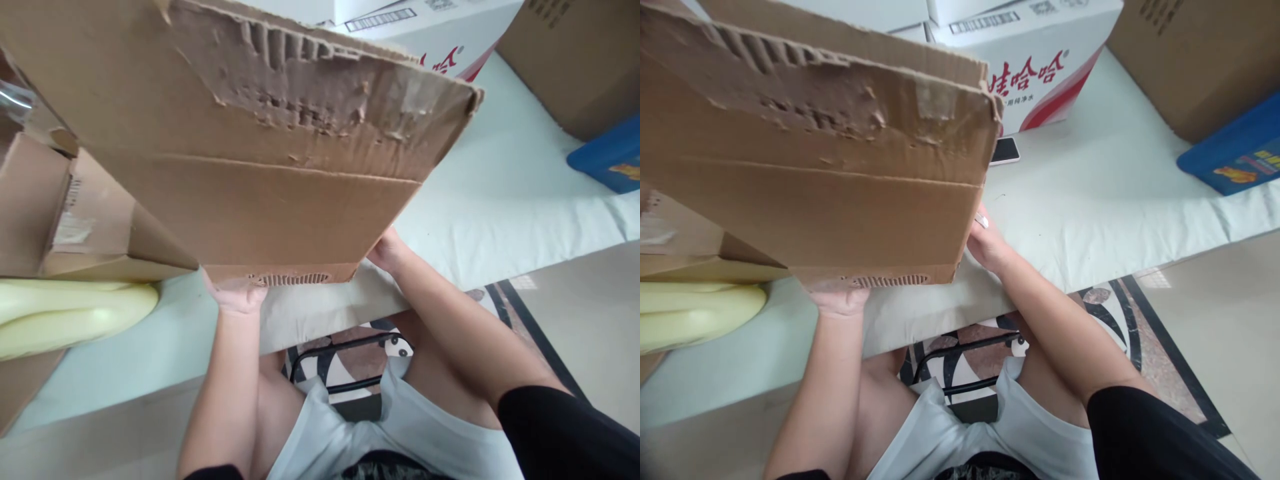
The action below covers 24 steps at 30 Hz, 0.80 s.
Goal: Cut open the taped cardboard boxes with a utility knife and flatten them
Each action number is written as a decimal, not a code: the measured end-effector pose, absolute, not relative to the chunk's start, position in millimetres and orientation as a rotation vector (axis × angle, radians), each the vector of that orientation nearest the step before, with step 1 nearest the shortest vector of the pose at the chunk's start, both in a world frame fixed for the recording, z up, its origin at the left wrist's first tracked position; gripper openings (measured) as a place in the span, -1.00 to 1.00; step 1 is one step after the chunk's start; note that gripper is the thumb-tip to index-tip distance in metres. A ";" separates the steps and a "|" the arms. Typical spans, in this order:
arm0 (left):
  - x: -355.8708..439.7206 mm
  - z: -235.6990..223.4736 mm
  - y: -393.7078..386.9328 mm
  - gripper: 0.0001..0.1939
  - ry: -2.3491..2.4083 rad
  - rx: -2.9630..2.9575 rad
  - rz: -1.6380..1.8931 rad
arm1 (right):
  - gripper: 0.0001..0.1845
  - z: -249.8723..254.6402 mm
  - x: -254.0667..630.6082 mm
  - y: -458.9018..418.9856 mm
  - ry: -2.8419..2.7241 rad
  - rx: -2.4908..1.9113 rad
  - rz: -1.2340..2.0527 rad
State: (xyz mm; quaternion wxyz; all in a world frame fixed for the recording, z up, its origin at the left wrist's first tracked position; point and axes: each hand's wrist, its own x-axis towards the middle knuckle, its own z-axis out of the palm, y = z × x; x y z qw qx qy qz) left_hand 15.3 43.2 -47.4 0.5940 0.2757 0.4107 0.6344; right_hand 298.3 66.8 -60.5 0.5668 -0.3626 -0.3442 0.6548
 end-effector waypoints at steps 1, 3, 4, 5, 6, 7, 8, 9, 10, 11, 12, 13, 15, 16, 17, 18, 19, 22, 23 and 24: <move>18.8 -44.6 44.9 -0.34 0.947 0.646 1.491 | -0.25 -60.9 298.0 66.7 -0.812 -0.859 1.500; 26.0 -36.6 48.2 -0.32 0.893 0.620 1.517 | -0.26 -62.6 297.6 66.3 -0.803 -0.877 1.415; 29.4 -31.9 49.4 -0.36 0.858 0.595 1.527 | -0.27 -63.7 297.4 66.1 -0.795 -0.889 1.385; 32.6 -27.3 50.2 -0.41 0.828 0.568 1.542 | -0.28 -64.6 297.4 65.7 -0.787 -0.905 1.366; 35.5 -23.2 50.5 -0.44 0.809 0.548 1.559 | -0.30 -65.1 297.4 65.5 -0.775 -0.927 1.355; 37.9 -20.0 50.5 -0.46 0.806 0.536 1.579 | -0.32 -65.2 297.6 65.3 -0.759 -0.949 1.349; 39.6 -17.9 50.3 -0.46 0.814 0.532 1.601 | -0.34 -64.8 298.0 65.2 -0.737 -0.969 1.344; 40.6 -17.1 50.0 -0.47 0.828 0.532 1.617 | -0.36 -64.1 298.4 65.4 -0.711 -0.984 1.342; 40.7 -17.5 49.9 -0.48 0.842 0.535 1.620 | -0.38 -63.2 299.0 65.6 -0.683 -0.993 1.347; 40.0 -19.1 49.9 -0.50 0.854 0.537 1.612 | -0.40 -62.2 299.5 65.9 -0.661 -0.998 1.356; 38.5 -21.7 50.3 -0.52 0.865 0.537 1.596 | -0.41 -61.4 299.8 66.3 -0.654 -1.000 1.366; 36.5 -24.8 50.9 -0.53 0.875 0.534 1.577 | -0.42 -61.1 300.0 66.5 -0.661 -1.000 1.370; 31.9 -31.6 52.6 -0.53 0.897 0.518 1.542 | -0.41 -62.4 299.8 66.3 -0.698 -0.992 1.352; 29.8 -34.6 53.3 -0.53 0.907 0.511 1.531 | -0.39 -64.0 299.4 65.9 -0.722 -0.982 1.339; 28.0 -37.1 53.7 -0.54 0.916 0.507 1.524 | -0.37 -66.1 298.9 65.2 -0.745 -0.969 1.330; 26.7 -38.9 53.8 -0.54 0.922 0.507 1.524 | -0.34 -68.3 298.6 64.4 -0.768 -0.950 1.331; 25.7 -40.1 53.5 -0.54 0.924 0.513 1.529 | -0.32 -70.3 298.4 63.5 -0.795 -0.931 1.338; 23.7 -40.7 51.3 -0.49 0.910 0.553 1.592 | -0.25 -70.4 299.1 60.5 -0.890 -0.889 1.307; 23.2 -40.4 50.8 -0.47 0.909 0.569 1.638 | -0.22 -67.5 299.6 59.2 -0.923 -0.878 1.281; 22.9 -39.9 50.6 -0.46 0.923 0.576 1.675 | -0.19 -63.1 300.2 57.4 -0.958 -0.862 1.255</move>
